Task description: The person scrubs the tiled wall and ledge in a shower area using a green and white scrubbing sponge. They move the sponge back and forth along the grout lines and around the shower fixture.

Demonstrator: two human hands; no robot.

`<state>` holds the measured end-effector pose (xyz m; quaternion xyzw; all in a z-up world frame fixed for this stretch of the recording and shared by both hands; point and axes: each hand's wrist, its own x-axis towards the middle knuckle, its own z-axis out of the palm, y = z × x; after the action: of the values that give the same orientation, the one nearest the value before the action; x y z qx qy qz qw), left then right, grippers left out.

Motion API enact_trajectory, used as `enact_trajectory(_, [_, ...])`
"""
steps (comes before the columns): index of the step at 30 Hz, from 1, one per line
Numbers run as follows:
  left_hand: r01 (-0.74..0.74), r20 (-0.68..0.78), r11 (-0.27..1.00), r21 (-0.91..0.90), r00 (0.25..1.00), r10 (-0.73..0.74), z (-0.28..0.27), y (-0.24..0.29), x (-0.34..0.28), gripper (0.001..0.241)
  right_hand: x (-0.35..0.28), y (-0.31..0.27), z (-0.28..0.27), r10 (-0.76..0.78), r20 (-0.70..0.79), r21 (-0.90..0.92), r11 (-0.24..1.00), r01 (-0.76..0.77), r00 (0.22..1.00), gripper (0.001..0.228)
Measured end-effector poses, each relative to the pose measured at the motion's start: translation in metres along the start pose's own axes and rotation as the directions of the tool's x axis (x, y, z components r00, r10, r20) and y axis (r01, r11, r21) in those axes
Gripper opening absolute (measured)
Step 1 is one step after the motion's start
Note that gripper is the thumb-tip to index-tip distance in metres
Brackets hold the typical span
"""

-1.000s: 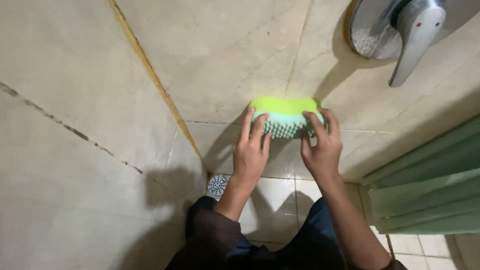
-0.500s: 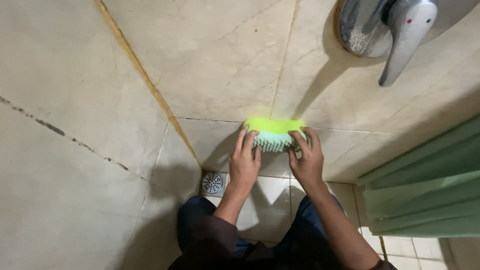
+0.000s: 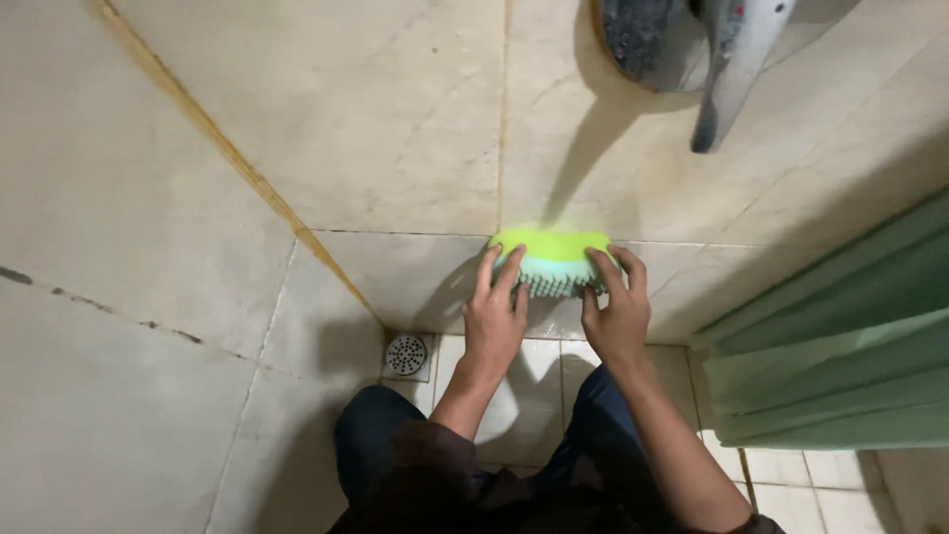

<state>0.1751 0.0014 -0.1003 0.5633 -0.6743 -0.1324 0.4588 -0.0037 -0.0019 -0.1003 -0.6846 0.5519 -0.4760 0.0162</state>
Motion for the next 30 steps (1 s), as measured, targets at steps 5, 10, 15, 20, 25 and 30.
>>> enact_trajectory(5, [0.051,0.103,0.997,0.05,0.993,-0.056,0.02,0.027,0.003,0.051,-0.007,0.029,-0.019,0.024,-0.031,-0.003,1.0,-0.024,0.999,0.056])
enact_trajectory(10, [0.03,0.112,1.0,-0.005,0.993,-0.029,0.054,0.046,0.001,0.052,-0.006,0.053,-0.045,0.07,-0.041,-0.012,0.997,-0.071,0.997,0.055])
enact_trajectory(15, [-0.083,0.007,0.994,-0.072,0.996,0.084,0.095,0.06,-0.007,0.054,-0.01,0.083,-0.063,0.103,-0.105,-0.037,0.994,-0.107,0.989,0.057])
enact_trajectory(20, [-0.093,0.056,0.991,-0.093,0.994,0.098,0.127,0.08,-0.011,0.053,-0.013,0.107,-0.085,0.142,-0.147,-0.078,0.985,-0.154,0.979,0.057])
enact_trajectory(25, [-0.082,0.133,0.993,-0.087,0.987,0.093,0.151,0.093,-0.013,0.053,-0.019,0.132,-0.096,0.158,-0.206,-0.106,0.977,-0.182,0.966,0.058])
enact_trajectory(30, [-0.132,0.077,0.984,-0.12,0.987,0.142,0.143,0.093,-0.014,0.054,-0.015,0.119,-0.098,0.164,-0.186,-0.09,0.979,-0.183,0.969,0.059])
